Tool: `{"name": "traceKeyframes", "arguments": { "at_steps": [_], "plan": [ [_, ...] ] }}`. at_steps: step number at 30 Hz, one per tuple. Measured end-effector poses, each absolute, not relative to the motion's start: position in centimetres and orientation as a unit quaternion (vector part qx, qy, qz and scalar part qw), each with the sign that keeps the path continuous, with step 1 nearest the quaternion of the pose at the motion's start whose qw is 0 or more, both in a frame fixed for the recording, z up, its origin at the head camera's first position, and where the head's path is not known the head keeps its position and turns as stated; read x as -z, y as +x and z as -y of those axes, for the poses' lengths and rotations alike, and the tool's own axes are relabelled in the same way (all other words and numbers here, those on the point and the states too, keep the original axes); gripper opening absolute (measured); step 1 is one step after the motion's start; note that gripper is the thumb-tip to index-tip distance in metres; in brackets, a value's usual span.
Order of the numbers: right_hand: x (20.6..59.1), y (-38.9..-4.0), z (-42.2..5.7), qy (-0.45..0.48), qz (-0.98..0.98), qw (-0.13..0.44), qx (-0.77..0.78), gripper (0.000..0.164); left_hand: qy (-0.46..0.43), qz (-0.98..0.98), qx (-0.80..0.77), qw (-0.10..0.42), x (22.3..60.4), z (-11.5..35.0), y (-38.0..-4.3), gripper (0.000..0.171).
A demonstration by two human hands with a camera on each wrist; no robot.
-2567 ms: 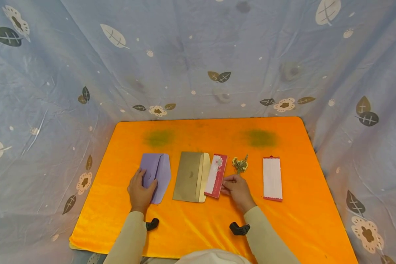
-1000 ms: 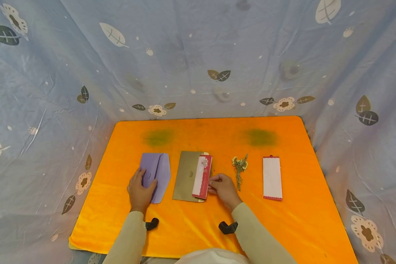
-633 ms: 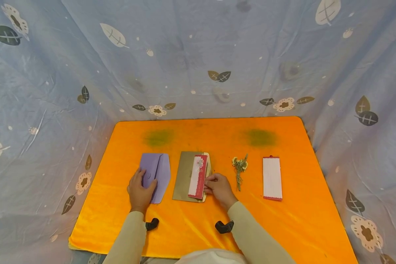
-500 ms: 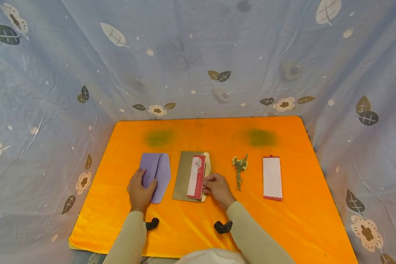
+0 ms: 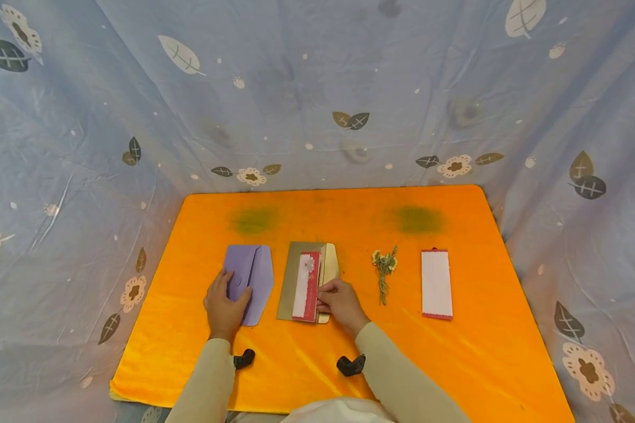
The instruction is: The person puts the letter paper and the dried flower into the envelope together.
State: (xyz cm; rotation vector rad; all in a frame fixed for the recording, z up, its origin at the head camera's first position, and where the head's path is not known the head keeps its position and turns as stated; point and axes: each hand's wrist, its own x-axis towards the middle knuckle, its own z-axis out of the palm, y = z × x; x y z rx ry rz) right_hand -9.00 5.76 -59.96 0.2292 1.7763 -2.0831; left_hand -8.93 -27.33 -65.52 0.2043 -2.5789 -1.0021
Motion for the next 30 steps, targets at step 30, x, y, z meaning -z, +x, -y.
{"name": "traceKeyframes", "arguments": {
  "at_steps": [30],
  "plan": [
    [59.3,-9.8,-1.8,0.054,-0.646,0.208,0.733,0.009,0.076,0.913,0.358,0.178,65.7,27.5,-8.9,0.068]
  ]
}}
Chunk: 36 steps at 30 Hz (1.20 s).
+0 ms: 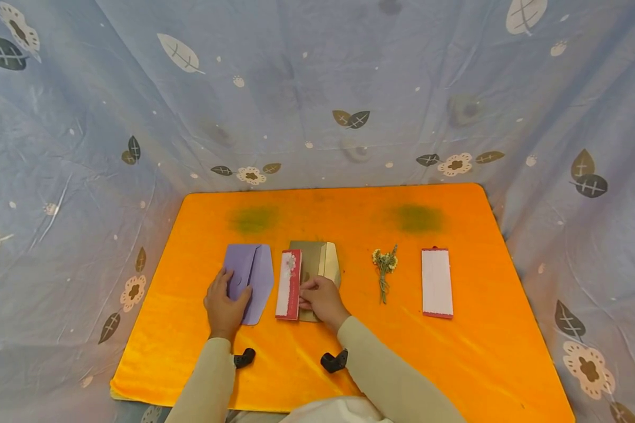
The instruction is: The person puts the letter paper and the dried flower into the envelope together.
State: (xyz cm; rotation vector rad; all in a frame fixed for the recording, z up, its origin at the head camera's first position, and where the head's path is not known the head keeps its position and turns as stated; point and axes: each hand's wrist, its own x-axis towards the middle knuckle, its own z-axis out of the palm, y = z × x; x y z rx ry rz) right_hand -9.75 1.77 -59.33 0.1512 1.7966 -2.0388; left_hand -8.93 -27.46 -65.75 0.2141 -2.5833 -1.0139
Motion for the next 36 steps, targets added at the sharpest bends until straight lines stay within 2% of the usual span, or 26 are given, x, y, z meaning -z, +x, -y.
{"name": "traceKeyframes", "arguments": {
  "at_steps": [36],
  "plan": [
    [60.2,-10.4,2.2,0.057,-0.649,0.23,0.723,0.009,0.086,0.912,0.361,0.174,65.5,27.3,-9.0,0.066]
  ]
}}
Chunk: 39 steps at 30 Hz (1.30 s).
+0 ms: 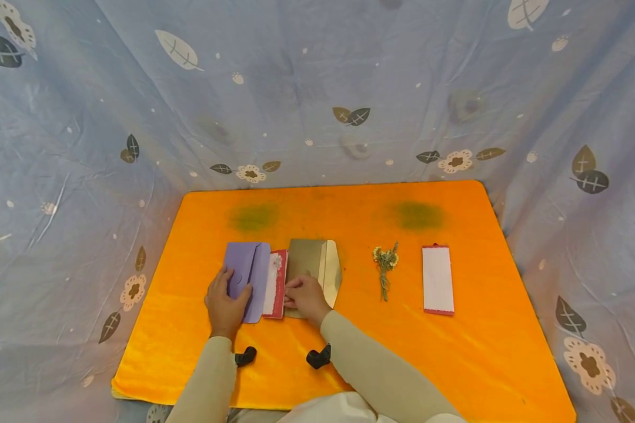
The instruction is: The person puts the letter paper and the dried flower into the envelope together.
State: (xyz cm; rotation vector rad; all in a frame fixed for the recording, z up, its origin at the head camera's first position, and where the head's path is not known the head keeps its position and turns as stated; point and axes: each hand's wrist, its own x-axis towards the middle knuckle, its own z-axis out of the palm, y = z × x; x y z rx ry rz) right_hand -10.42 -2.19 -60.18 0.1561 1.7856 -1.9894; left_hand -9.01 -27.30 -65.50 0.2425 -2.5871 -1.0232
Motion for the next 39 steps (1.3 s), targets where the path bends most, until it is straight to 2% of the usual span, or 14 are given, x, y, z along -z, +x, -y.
{"name": "traceKeyframes", "arguments": {
  "at_steps": [11,39],
  "plan": [
    [60.1,-10.5,3.4,0.063,-0.621,0.236,0.745,0.004,0.084,0.91,0.364,0.178,65.8,27.3,-9.1,0.066],
    [60.0,-11.5,5.9,0.089,-0.627,0.228,0.739,0.008,0.087,0.907,0.372,0.177,64.9,27.0,-8.9,0.066]
  ]
}}
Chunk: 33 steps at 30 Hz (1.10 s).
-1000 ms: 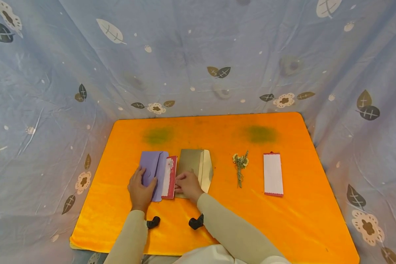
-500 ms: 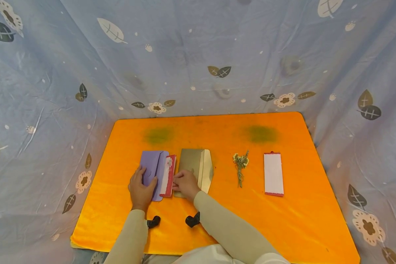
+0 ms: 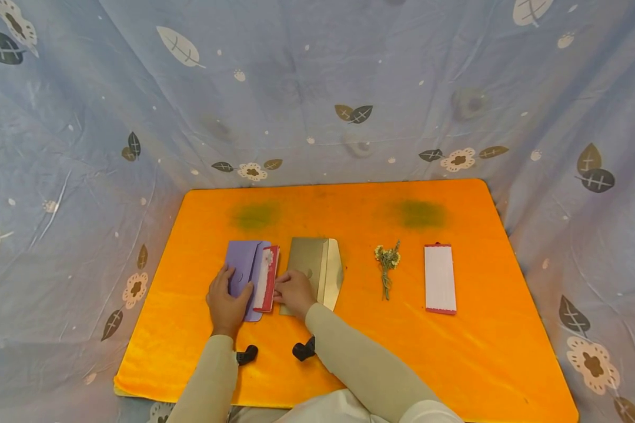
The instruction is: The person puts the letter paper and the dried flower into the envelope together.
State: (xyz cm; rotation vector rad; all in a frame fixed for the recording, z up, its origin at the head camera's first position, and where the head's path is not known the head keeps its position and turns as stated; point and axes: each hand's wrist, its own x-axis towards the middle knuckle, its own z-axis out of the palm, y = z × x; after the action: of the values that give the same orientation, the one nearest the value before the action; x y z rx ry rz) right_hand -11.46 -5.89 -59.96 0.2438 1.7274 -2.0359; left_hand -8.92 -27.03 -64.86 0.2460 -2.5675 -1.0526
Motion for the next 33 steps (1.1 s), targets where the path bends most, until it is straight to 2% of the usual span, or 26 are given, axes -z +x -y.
{"name": "traceKeyframes", "arguments": {
  "at_steps": [33],
  "plan": [
    [60.2,-11.4,8.7,0.09,-0.633,0.221,0.736,0.005,0.084,0.908,0.372,0.175,65.0,27.2,-9.0,0.066]
  ]
}}
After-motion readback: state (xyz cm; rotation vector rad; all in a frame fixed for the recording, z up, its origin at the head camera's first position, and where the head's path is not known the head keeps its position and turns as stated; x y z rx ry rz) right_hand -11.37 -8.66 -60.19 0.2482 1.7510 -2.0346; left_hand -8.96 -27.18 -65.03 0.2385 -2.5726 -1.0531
